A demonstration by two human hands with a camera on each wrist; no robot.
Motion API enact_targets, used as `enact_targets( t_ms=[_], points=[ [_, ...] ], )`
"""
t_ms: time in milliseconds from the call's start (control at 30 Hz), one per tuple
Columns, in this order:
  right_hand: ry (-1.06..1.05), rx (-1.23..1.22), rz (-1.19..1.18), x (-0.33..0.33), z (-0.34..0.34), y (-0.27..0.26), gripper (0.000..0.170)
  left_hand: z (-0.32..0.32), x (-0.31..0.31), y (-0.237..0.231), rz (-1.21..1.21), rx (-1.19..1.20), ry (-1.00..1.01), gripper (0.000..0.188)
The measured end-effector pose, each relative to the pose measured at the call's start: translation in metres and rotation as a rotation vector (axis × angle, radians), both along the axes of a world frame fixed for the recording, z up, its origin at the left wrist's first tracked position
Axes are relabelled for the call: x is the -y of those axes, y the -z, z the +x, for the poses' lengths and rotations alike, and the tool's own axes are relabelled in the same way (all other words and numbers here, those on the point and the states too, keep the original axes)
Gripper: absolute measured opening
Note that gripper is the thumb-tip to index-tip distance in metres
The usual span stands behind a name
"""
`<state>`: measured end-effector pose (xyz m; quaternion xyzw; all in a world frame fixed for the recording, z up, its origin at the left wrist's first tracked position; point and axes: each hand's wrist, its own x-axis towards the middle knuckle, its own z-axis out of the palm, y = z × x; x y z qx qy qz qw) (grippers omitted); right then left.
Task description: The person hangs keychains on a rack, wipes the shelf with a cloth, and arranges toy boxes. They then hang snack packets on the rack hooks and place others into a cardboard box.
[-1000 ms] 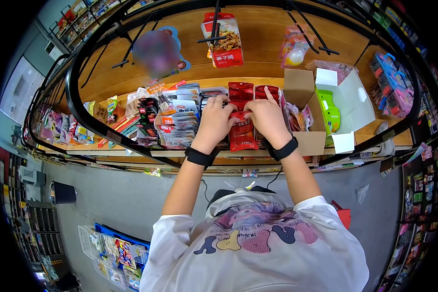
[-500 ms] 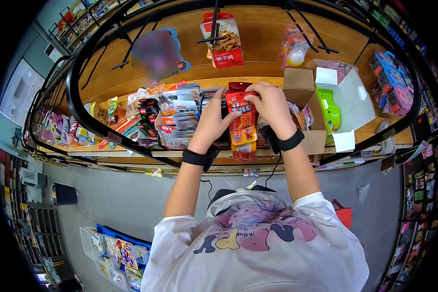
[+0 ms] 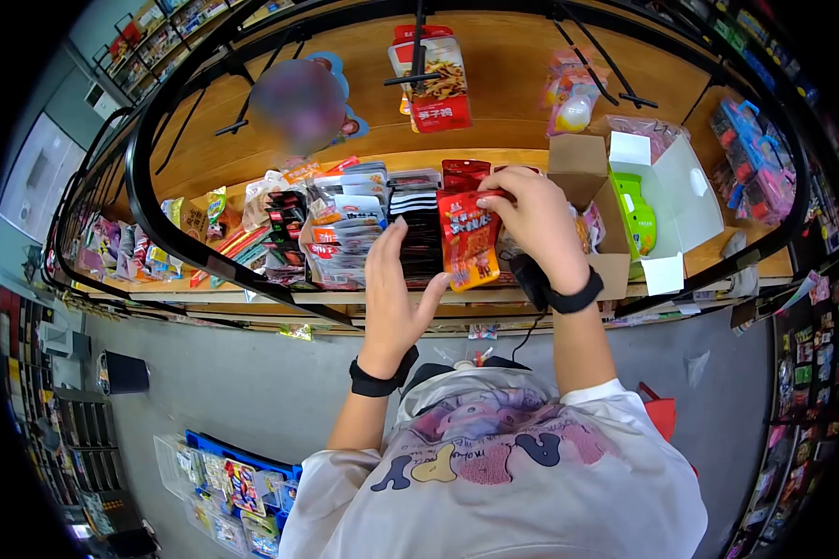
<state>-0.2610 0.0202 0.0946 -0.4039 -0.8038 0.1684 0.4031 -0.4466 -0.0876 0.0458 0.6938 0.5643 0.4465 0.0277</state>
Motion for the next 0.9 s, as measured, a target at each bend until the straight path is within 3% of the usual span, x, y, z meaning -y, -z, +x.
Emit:
enact_targets(
  t_ms=[67, 200, 467, 633, 900],
  points=[
    [-0.026, -0.022, -0.045, 0.009, 0.003, -0.02, 0.016, -0.002, -0.004, -0.018, -0.076, 0.089, 0.048, 0.087],
    [-0.072, -0.066, -0.059, 0.015, 0.006, -0.057, 0.018, -0.002, -0.029, -0.044, -0.059, 0.247, 0.237, 0.09],
    [-0.243, -0.179, -0.06, -0.019, -0.007, -0.087, 0.026, -0.01, -0.066, -0.084, -0.221, 0.63, 0.432, 0.049],
    [-0.259, -0.221, -0.152, -0.036, -0.018, -0.086, 0.027, -0.017, -0.076, -0.08, -0.213, 0.631, 0.376, 0.046],
    [-0.26, -0.308, -0.096, -0.044, -0.033, -0.083, 0.029, -0.021, -0.085, -0.08, -0.193, 0.734, 0.363, 0.044]
  ],
)
